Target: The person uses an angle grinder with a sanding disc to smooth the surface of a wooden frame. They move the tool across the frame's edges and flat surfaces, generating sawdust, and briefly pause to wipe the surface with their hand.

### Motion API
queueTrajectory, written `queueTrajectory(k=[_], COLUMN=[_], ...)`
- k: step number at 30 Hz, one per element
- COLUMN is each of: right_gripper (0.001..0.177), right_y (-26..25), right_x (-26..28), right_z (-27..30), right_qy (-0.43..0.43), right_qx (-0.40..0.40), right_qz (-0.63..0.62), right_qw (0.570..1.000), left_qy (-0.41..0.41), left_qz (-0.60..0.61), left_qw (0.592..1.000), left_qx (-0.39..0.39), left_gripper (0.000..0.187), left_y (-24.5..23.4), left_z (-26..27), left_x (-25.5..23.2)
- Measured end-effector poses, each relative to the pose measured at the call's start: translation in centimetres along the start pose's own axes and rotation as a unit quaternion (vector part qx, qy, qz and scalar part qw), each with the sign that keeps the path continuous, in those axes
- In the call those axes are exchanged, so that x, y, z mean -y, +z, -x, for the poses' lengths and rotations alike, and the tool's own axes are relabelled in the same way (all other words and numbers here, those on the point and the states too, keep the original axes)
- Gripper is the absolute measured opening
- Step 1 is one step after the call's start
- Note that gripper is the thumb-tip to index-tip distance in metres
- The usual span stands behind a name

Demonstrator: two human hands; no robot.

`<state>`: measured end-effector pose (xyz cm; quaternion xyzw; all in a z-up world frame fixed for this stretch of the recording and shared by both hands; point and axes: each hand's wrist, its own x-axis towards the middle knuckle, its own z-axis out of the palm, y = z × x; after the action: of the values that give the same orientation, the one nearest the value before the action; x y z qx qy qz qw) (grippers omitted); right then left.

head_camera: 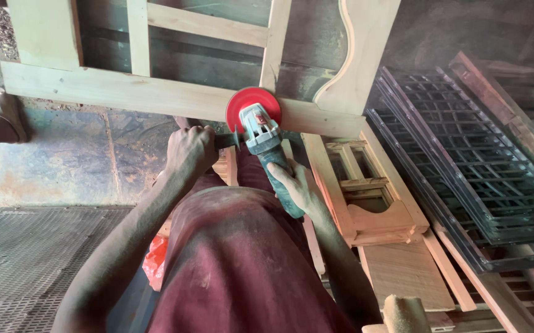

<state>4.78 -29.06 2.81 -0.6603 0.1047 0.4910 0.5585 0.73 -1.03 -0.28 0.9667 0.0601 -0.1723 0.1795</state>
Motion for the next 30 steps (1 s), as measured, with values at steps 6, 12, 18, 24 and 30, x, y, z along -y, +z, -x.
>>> queueTrajectory(k=[6, 12, 18, 24, 30], right_gripper=[0.049, 0.048, 0.047, 0.046, 0.045], right_y=[-1.9, -2.6, -3.0, -3.1, -3.3], right_x=[-0.3, 0.1, 0.6, 0.8, 1.6], right_z=[0.8, 1.1, 0.1, -0.8, -1.5], right_qy=[-0.006, 0.013, -0.005, -0.027, -0.035], right_qx=[-0.01, -0.021, -0.019, 0.0, -0.001], right_qz=[-0.01, -0.022, -0.027, -0.047, -0.075], right_qw=[1.0, 0.999, 0.999, 0.999, 0.997], left_qy=[0.023, 0.034, 0.037, 0.051, 0.063], left_qz=[0.002, -0.011, -0.02, -0.038, -0.039], left_qw=[1.0, 0.999, 0.999, 0.998, 0.997], left_qx=[-0.017, -0.024, -0.007, -0.013, -0.027], left_gripper=[0.013, 0.015, 0.016, 0.015, 0.011], left_y=[1.0, 1.5, 0.7, 0.1, 0.0], left_z=[-1.0, -1.8, -3.1, -4.2, -5.6], left_x=[-1.6, -2.6, -2.7, -2.3, -2.1])
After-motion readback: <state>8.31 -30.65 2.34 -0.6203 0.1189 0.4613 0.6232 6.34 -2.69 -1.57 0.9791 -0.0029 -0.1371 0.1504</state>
